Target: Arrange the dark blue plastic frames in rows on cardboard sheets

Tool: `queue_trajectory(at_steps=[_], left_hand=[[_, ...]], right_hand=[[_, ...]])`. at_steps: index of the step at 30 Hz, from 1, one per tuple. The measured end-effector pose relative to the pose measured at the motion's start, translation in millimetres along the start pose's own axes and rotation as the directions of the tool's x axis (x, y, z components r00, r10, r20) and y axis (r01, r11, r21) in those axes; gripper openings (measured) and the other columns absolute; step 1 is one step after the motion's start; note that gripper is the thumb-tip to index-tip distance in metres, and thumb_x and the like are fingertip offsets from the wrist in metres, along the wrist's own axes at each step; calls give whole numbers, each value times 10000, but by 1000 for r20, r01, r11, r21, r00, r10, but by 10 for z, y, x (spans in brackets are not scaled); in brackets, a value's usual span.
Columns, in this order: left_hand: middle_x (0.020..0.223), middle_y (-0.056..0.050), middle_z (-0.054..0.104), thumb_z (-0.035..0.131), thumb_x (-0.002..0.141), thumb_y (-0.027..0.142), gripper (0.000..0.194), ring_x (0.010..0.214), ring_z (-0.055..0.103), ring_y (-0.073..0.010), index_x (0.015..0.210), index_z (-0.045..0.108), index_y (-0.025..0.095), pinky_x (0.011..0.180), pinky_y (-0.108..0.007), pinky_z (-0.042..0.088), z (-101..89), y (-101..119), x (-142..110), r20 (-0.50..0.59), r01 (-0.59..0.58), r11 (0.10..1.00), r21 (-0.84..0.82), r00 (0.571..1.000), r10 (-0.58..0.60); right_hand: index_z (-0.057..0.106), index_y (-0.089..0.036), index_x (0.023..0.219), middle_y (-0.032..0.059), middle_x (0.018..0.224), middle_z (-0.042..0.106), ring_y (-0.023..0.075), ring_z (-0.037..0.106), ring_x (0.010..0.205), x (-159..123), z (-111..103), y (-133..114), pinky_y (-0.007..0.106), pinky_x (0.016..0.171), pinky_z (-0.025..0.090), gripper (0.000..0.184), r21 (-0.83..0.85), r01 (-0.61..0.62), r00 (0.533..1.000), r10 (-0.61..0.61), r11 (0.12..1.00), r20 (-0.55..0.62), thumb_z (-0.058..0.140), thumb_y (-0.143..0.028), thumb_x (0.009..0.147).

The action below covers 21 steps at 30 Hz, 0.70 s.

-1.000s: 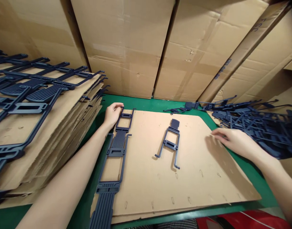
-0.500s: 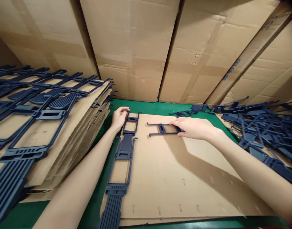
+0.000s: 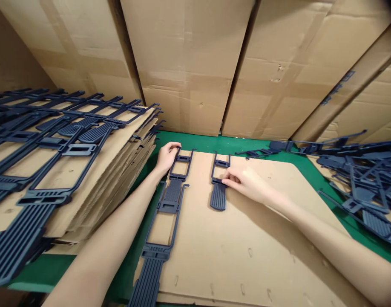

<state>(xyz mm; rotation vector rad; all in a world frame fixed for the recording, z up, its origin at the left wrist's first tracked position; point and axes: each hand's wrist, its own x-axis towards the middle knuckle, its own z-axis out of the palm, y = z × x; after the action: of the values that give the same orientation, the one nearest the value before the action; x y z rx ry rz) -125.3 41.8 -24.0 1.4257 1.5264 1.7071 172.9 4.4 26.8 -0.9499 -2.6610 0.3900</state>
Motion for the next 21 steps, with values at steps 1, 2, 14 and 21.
queue_trajectory(at_steps=[1,2,14,21], left_hand=[[893,-46,693,502,696,150,193,845,633,-178,814,655,156,851,-317,472,-1,-2,0,3,-2,1000,6,1000,2],[893,-46,693,500,699,155,193,846,633,-179,816,654,156,849,-317,473,-1,-4,0,5,-4,1000,11,1000,4],[897,-48,693,512,704,166,179,850,628,-182,814,654,156,847,-311,469,-9,41,-16,19,-18,998,52,1000,17],[897,-53,692,509,699,155,185,864,628,-190,810,658,155,869,-321,462,-8,43,-14,13,-18,998,64,1000,17]], right_hand=[[618,-177,857,39,762,599,153,549,726,-2,58,-3,263,647,405,250,6,34,998,-34,999,-59,452,-356,911],[631,-177,907,54,803,596,169,550,782,-9,109,-6,284,690,423,249,1,70,992,-69,998,-107,456,-355,910],[562,-209,1194,92,1065,554,213,512,983,-89,344,-95,389,859,444,346,1,234,942,-226,972,-249,501,-351,883],[569,-198,1178,91,1083,554,224,505,1016,-6,388,-131,407,896,438,327,-31,133,952,-137,991,-275,485,-320,887]])
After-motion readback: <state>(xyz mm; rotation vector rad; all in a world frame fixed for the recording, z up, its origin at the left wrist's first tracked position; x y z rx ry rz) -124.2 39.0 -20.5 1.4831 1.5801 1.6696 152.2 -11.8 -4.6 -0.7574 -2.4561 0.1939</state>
